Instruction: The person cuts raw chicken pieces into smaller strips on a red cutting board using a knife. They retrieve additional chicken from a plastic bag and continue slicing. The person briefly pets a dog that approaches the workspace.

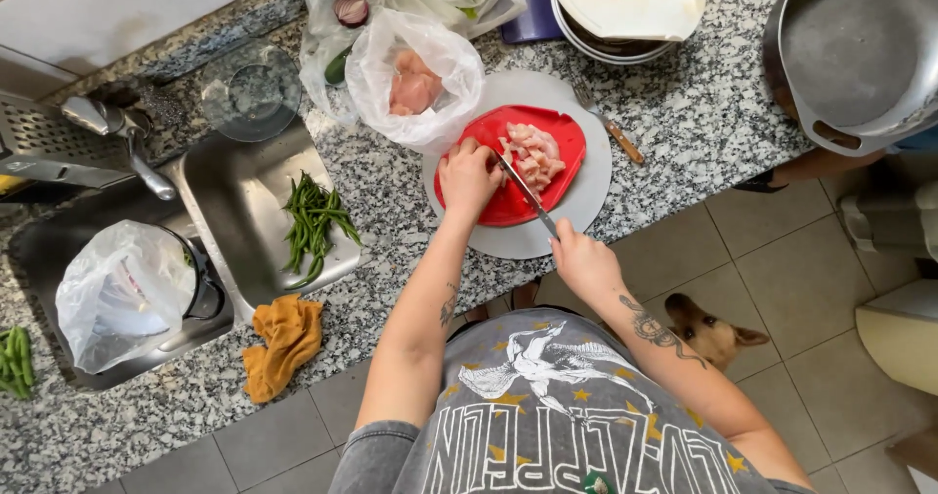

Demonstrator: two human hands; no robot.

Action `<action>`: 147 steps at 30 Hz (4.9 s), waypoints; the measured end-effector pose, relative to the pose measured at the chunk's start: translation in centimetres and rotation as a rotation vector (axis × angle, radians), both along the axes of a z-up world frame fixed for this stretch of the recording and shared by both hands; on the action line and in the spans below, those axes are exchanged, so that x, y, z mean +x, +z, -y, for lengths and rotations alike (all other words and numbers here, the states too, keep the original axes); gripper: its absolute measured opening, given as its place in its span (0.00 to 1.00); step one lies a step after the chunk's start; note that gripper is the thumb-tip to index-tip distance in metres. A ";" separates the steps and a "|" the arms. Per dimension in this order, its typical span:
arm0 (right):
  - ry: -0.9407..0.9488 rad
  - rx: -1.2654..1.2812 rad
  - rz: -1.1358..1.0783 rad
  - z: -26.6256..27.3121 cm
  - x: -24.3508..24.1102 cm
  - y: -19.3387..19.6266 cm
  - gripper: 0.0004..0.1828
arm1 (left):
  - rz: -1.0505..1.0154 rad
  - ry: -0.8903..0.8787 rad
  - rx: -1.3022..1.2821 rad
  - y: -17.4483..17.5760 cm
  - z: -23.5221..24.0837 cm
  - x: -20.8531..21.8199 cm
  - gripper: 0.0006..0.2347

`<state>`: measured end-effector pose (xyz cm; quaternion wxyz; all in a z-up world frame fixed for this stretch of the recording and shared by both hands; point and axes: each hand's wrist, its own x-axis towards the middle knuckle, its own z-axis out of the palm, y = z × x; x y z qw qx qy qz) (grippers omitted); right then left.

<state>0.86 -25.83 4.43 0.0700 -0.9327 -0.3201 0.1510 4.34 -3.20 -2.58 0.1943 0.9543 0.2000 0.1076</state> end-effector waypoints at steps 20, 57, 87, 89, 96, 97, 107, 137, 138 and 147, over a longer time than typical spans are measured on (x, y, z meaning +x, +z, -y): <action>-0.020 0.011 -0.064 -0.4 0.3 1.4 0.11 | 0.027 0.015 0.086 -1.2 -0.1 0.3 0.05; -0.056 0.102 -0.054 -3.9 1.0 -2.8 0.12 | -0.014 0.046 0.119 -2.0 0.7 1.1 0.06; -0.201 0.075 -0.235 -1.6 0.4 3.3 0.17 | 0.466 0.556 -1.556 5.2 -8.4 -19.0 0.10; -0.206 0.054 -0.294 -3.4 -0.5 5.6 0.17 | 0.482 0.777 -1.392 11.4 -11.3 -23.5 0.11; -0.297 0.022 -0.312 -4.2 -2.1 7.3 0.18 | 0.544 1.168 0.032 8.0 -27.7 -37.8 0.04; -0.332 0.034 -0.306 -4.3 -1.5 5.3 0.18 | 0.552 1.131 0.022 6.8 -30.0 -40.1 0.04; -0.399 0.103 -0.270 -0.4 -2.8 5.0 0.16 | -0.506 1.023 0.428 1.9 -38.3 -40.8 0.09; -0.409 0.203 -0.208 3.2 -2.4 5.2 0.17 | -0.178 0.215 -0.220 9.9 -8.0 -14.1 0.10; -0.408 0.204 -0.195 3.2 -2.3 5.2 0.17 | -0.172 0.169 -0.208 9.4 -7.7 -13.3 0.10; -0.336 0.156 -0.220 3.2 -2.6 4.6 0.18 | 0.033 0.015 -0.139 7.2 -4.0 -8.9 0.10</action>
